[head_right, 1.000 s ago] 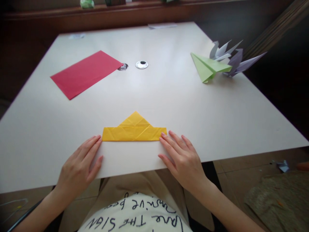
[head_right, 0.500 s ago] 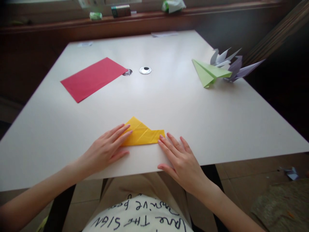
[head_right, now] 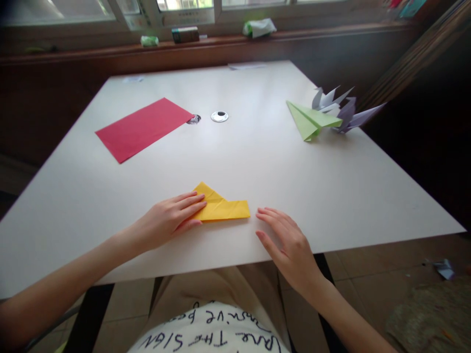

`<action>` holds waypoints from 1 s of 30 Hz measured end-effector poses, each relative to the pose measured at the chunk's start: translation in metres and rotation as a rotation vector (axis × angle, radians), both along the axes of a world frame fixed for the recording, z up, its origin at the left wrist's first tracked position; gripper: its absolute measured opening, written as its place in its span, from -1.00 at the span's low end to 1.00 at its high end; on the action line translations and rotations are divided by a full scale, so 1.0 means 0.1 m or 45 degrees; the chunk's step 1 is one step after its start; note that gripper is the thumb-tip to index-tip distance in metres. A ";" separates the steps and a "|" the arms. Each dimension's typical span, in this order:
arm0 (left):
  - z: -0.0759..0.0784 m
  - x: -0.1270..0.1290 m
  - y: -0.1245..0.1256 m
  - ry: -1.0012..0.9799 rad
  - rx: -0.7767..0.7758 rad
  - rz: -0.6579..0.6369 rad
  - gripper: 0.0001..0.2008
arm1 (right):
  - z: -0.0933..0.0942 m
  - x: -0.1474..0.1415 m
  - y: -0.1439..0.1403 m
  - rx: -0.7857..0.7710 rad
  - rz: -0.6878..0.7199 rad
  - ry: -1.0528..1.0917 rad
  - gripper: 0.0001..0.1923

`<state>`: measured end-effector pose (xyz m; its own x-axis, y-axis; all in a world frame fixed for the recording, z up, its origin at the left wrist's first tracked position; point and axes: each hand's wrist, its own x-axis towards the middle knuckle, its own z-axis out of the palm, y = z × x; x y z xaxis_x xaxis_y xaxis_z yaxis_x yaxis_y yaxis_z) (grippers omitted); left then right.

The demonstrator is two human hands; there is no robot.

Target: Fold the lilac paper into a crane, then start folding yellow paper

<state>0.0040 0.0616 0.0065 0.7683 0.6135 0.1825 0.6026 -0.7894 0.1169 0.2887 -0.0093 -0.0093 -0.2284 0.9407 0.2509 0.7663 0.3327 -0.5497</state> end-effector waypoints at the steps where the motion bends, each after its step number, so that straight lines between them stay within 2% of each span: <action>1: 0.02 0.01 0.01 -0.004 0.013 -0.011 -0.67 | 0.02 -0.01 0.03 -0.055 -0.032 0.033 -0.70; 4: 0.06 0.04 0.03 -0.050 0.032 -0.025 -0.71 | 0.09 -0.03 0.16 -0.142 -0.072 0.166 -0.63; 7: 0.08 0.01 0.03 -0.197 -0.040 -0.007 -0.75 | 0.18 -0.07 0.34 -0.010 0.018 0.253 -0.55; 9: 0.11 -0.03 0.02 -0.344 -0.147 0.049 -0.77 | 0.27 -0.11 0.44 0.056 0.137 0.302 -0.64; 11: 0.15 -0.06 0.01 -0.480 -0.295 0.091 -0.78 | 0.39 -0.17 0.51 0.067 0.209 0.490 -0.69; 14: 0.23 -0.10 -0.01 -0.627 -0.516 0.054 -0.78 | 0.57 -0.29 0.56 0.094 0.280 0.777 -0.78; 16: 0.26 -0.11 -0.02 -0.668 -0.635 0.016 -0.77 | 0.67 -0.38 0.56 0.031 0.286 0.866 -0.80; 20: 0.29 -0.10 -0.04 -0.680 -0.815 -0.042 -0.73 | 0.80 -0.51 0.54 -0.049 0.279 0.912 -0.97; 26: 0.29 -0.09 -0.06 -0.716 -0.942 -0.097 -0.73 | 0.86 -0.53 0.50 -0.068 0.274 0.919 -0.96; 30: 0.30 -0.08 -0.06 -0.737 -1.054 -0.099 -0.72 | 0.92 -0.52 0.49 0.015 0.319 0.875 -0.92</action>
<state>-0.0045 0.0555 0.0370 0.7397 0.6682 0.0794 0.2300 -0.3621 0.9033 0.2367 0.0397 0.0823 -0.2241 0.8772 0.4247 0.1498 0.4616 -0.8744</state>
